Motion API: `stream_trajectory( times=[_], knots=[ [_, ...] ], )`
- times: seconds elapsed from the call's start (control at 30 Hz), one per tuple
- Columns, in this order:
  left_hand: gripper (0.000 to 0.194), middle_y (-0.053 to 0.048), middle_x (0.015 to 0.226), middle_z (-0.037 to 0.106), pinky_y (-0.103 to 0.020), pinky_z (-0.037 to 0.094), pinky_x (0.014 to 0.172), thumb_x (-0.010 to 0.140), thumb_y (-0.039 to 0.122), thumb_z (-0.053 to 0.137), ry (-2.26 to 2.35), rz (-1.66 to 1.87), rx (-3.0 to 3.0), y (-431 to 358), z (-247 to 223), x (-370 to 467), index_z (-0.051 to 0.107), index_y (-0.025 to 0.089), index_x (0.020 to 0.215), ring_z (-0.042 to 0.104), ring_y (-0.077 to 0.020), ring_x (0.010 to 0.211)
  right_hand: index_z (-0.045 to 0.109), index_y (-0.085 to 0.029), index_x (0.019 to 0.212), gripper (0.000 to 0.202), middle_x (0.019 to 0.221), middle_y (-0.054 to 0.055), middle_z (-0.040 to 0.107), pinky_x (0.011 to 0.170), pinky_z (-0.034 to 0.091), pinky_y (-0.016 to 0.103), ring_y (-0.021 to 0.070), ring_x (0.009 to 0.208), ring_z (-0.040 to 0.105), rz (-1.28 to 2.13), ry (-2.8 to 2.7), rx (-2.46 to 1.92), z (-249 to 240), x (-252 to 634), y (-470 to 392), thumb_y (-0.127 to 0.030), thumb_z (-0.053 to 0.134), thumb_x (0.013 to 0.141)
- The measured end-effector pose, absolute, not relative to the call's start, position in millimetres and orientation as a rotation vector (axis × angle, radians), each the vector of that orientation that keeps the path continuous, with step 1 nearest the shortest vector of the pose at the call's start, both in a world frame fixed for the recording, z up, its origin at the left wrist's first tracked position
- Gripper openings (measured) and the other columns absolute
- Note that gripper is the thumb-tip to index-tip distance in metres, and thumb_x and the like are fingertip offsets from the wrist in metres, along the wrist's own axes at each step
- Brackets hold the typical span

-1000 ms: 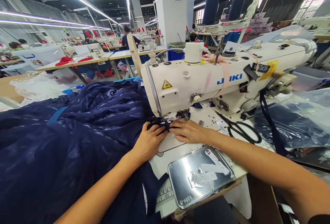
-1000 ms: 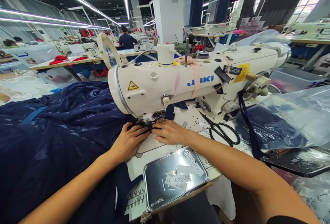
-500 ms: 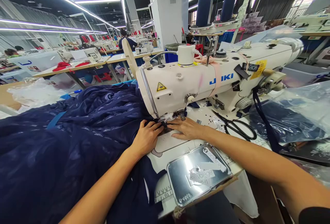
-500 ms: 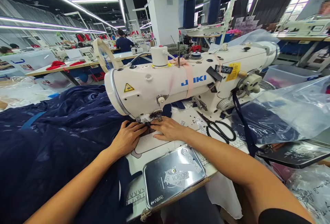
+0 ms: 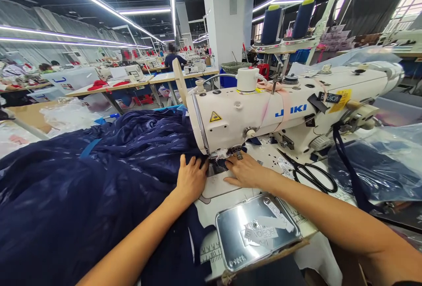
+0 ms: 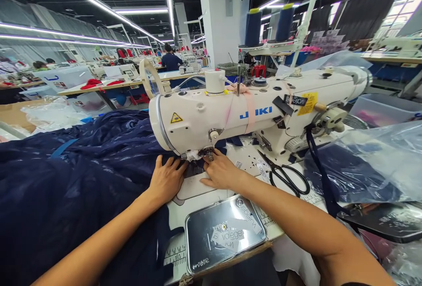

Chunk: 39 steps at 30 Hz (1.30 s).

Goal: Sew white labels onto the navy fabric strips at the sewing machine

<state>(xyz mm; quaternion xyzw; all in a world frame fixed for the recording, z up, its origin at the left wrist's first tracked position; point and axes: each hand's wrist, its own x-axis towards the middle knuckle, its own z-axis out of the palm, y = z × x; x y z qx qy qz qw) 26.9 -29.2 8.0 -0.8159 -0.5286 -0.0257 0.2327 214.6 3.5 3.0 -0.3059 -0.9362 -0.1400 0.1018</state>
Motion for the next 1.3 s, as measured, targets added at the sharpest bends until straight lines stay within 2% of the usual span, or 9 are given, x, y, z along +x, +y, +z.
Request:
stream_trajectory(
  times=[0.13,0.27,0.4,0.5,0.93,1.3],
  knots=[
    [0.028,-0.011,0.091,0.063,-0.056,0.029,0.086,0.077,0.016,0.046,-1.398,-0.088,-2.330,-14,6,19,0.061,0.016,0.101,0.051,-0.0288,0.090,0.063,-0.006,0.088,0.023,0.096,0.016,0.059,0.086,0.036,0.037,0.0246,0.091,0.053,-0.363,-2.846,-0.896,5,218,-3,-0.022,0.052,0.076],
    [0.026,-0.011,0.087,0.064,-0.056,0.031,0.085,0.076,0.015,0.045,-1.376,-0.108,-2.335,-10,5,19,0.062,0.017,0.096,0.052,-0.0284,0.089,0.061,-0.006,0.095,0.024,0.098,0.015,0.057,0.082,0.038,0.033,0.0237,0.092,0.052,-0.321,-2.914,-0.887,4,219,-2,-0.012,0.051,0.074],
    [0.025,-0.011,0.085,0.064,-0.056,0.032,0.085,0.076,0.015,0.046,-1.357,-0.119,-2.338,-10,5,19,0.062,0.016,0.094,0.053,-0.0283,0.088,0.062,-0.008,0.085,0.021,0.089,0.012,0.057,0.080,0.038,0.033,0.0204,0.083,0.053,-0.383,-2.901,-0.839,2,219,1,-0.006,0.042,0.079],
    [0.025,-0.011,0.085,0.064,-0.057,0.031,0.086,0.076,0.015,0.046,-1.344,-0.124,-2.340,-10,4,19,0.062,0.017,0.094,0.053,-0.0283,0.088,0.062,-0.009,0.080,0.019,0.086,0.011,0.057,0.082,0.037,0.035,0.0197,0.081,0.053,-0.409,-2.887,-0.803,1,219,2,-0.006,0.043,0.080],
    [0.027,-0.011,0.087,0.064,-0.055,0.030,0.086,0.076,0.015,0.043,-1.372,-0.085,-2.347,-9,6,21,0.061,0.017,0.097,0.053,-0.0280,0.088,0.060,-0.011,0.077,0.020,0.084,0.013,0.055,0.069,0.039,0.033,0.0213,0.079,0.051,-0.424,-2.867,-0.826,0,212,-4,-0.006,0.041,0.080],
    [0.024,-0.011,0.083,0.065,-0.056,0.031,0.085,0.077,0.012,0.042,-1.401,-0.129,-2.379,0,6,23,0.063,0.017,0.086,0.055,-0.0274,0.086,0.061,-0.008,0.081,0.021,0.086,0.014,0.055,0.071,0.040,0.035,0.0234,0.082,0.051,-0.451,-2.859,-0.910,-2,202,-12,-0.003,0.040,0.079]
  ],
)
